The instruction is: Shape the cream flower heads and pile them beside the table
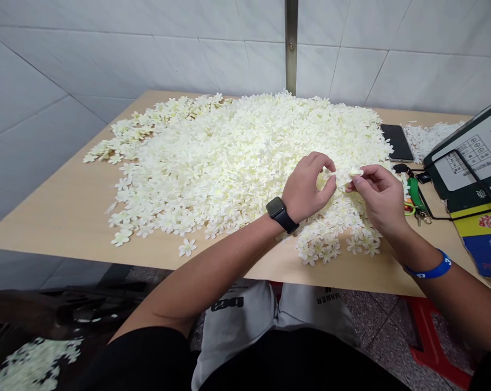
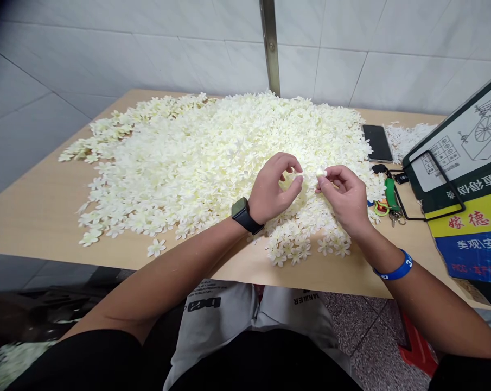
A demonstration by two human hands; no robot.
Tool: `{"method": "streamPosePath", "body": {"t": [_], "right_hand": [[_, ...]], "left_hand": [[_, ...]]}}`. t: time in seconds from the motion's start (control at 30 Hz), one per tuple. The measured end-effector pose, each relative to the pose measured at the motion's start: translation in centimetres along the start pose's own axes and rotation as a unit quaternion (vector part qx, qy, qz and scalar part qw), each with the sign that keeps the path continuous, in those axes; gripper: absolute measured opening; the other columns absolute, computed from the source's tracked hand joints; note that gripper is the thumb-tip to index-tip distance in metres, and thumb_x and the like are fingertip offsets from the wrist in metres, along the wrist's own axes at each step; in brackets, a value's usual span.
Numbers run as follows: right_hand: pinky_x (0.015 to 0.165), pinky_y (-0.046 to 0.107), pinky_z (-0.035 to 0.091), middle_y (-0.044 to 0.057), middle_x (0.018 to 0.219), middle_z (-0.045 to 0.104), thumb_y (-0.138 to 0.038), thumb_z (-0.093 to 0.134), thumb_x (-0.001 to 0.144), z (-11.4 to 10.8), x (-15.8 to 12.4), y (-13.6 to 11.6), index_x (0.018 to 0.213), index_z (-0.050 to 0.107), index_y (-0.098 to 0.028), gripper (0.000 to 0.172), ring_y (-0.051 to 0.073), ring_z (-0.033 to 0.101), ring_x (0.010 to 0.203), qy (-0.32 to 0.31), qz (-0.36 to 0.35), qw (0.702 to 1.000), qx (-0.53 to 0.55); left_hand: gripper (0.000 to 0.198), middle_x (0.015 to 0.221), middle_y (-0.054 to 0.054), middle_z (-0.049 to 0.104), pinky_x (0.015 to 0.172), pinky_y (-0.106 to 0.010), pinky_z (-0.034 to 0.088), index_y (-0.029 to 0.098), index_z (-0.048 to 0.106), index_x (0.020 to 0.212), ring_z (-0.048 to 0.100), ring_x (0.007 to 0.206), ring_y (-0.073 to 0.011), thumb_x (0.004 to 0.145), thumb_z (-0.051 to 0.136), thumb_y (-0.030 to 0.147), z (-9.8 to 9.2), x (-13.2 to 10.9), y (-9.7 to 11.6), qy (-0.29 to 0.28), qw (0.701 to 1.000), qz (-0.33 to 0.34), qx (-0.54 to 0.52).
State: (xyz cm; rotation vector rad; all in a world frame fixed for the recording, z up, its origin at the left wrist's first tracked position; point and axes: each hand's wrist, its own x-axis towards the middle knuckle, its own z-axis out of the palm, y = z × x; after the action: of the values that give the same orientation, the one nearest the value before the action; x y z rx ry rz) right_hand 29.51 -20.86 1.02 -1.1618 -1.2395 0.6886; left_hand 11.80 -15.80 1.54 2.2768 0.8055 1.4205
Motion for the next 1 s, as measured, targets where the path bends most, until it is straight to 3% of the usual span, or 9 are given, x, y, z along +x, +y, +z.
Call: {"method": "streamPosePath", "body": {"t": [0.13,0.3,0.5,0.77,1.0], "right_hand": [[0.073,0.031,0.062,-0.002,0.079,0.065,-0.04,0.079,0.082,0.01,-0.09,0.05,0.09,0.066,-0.024,0.022,0.014,0.07,0.071,-0.021,-0.005,1.0,0.003],[0.073,0.031,0.062,-0.002,0.078,0.069,-0.042,0.082,0.08,0.1,-0.46,0.17,0.089,0.068,-0.024,0.024,0.016,0.073,0.072,-0.061,-0.01,0.998,0.02],[0.072,0.033,0.063,-0.002,0.076,0.069,-0.045,0.082,0.08,0.05,-0.41,0.02,0.087,0.069,-0.023,0.027,0.017,0.074,0.07,-0.068,0.002,0.998,0.019],[0.074,0.032,0.063,-0.002,0.079,0.07,-0.039,0.077,0.086,-0.26,-0.3,0.28,0.092,0.069,-0.024,0.018,0.014,0.073,0.07,-0.078,0.017,0.996,0.041],[0.07,0.03,0.062,-0.003,0.079,0.066,-0.033,0.074,0.086,-0.25,-0.19,0.38,0.09,0.066,-0.023,0.014,0.013,0.072,0.068,-0.063,0.012,0.998,0.021]], "left_hand": [[0.014,0.109,-0.006,0.069,0.08,-0.031,0.053,0.021,0.067,0.109,0.064,0.099,-0.0163,0.097,0.061,0.025,0.25,-0.2,-0.01,-0.003,0.999,0.021,-0.026],[0.009,0.095,-0.004,0.075,0.073,-0.027,0.054,0.022,0.075,0.095,0.068,0.09,-0.0144,0.095,0.067,0.027,0.46,-0.41,-0.08,0.024,0.997,0.029,-0.073],[0.01,0.089,-0.002,0.077,0.075,-0.028,0.054,0.022,0.077,0.087,0.07,0.085,-0.0134,0.093,0.069,0.02,0.14,-0.18,0.14,0.024,0.994,-0.001,-0.107],[0.013,0.084,0.0,0.074,0.067,-0.024,0.051,0.02,0.071,0.08,0.067,0.08,-0.0119,0.092,0.07,0.025,0.01,0.18,0.09,0.009,0.987,-0.055,-0.148],[0.031,0.079,-0.002,0.063,0.06,-0.025,0.044,0.019,0.055,0.081,0.056,0.073,-0.0127,0.102,0.052,0.042,0.13,0.1,-0.26,0.004,0.992,-0.056,-0.11]]}}
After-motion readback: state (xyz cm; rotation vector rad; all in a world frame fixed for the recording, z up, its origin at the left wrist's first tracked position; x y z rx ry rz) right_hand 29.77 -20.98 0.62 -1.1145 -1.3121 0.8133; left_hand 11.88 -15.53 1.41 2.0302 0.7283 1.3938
